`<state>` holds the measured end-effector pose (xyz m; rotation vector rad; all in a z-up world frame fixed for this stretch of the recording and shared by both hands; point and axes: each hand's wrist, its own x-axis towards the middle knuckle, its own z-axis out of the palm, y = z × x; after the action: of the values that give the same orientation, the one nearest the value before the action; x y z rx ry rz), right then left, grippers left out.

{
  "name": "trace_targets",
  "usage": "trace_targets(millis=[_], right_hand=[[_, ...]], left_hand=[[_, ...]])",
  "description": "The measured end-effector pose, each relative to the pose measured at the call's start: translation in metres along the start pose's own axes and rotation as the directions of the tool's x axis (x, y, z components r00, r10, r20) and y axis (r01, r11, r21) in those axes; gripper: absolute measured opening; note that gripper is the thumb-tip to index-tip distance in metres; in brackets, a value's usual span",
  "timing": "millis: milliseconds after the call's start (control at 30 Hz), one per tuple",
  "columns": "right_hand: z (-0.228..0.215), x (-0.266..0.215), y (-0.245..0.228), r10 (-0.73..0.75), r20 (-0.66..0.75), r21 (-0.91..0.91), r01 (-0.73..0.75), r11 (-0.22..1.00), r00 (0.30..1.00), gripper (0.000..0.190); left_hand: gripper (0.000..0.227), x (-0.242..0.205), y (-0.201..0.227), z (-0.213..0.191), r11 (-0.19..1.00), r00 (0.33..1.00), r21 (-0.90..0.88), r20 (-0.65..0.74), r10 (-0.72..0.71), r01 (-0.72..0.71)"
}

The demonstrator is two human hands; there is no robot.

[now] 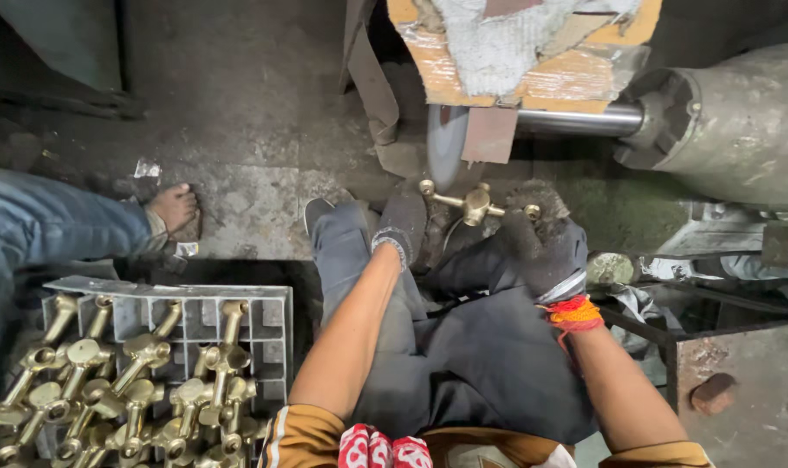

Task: The person sits on the floor and uses a rotating grinding wheel to polish brass valve parts. They hold each part with gloved hands, pressing it against the wheel, rotating it to treat different surfaces, and then placing it into a nearby crate.

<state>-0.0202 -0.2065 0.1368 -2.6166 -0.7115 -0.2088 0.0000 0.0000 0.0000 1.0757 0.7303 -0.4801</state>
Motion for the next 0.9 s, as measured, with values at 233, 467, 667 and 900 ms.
trace_targets(millis=[233, 467, 667, 900], right_hand=[[0.012, 0.008, -0.001, 0.551, 0.217, 0.65, -0.54, 0.534, 0.806, 0.014], [0.017, 0.018, 0.006, 0.516, 0.402, 0.786, -0.574, 0.229, 0.756, 0.016], [0.017, 0.024, 0.023, 0.304, 0.343, 0.581, -0.455, 0.675, 0.889, 0.009], [0.023, 0.018, 0.063, -0.11, 0.219, 0.168, 0.073, 0.983, 0.969, 0.053]], left_hand=[[0.045, -0.004, -0.003, -0.001, 0.996, 0.999, 0.088, 0.03, -0.016, 0.013], [0.043, 0.007, -0.018, -0.002, 0.978, 0.98, -0.172, 0.139, 0.145, -0.12], [0.065, -0.01, 0.003, -0.002, 0.948, 0.955, -0.177, 0.181, -0.233, 0.265], [0.052, -0.011, 0.002, 0.002, 0.939, 0.941, -0.17, 0.216, -0.262, 0.3]])
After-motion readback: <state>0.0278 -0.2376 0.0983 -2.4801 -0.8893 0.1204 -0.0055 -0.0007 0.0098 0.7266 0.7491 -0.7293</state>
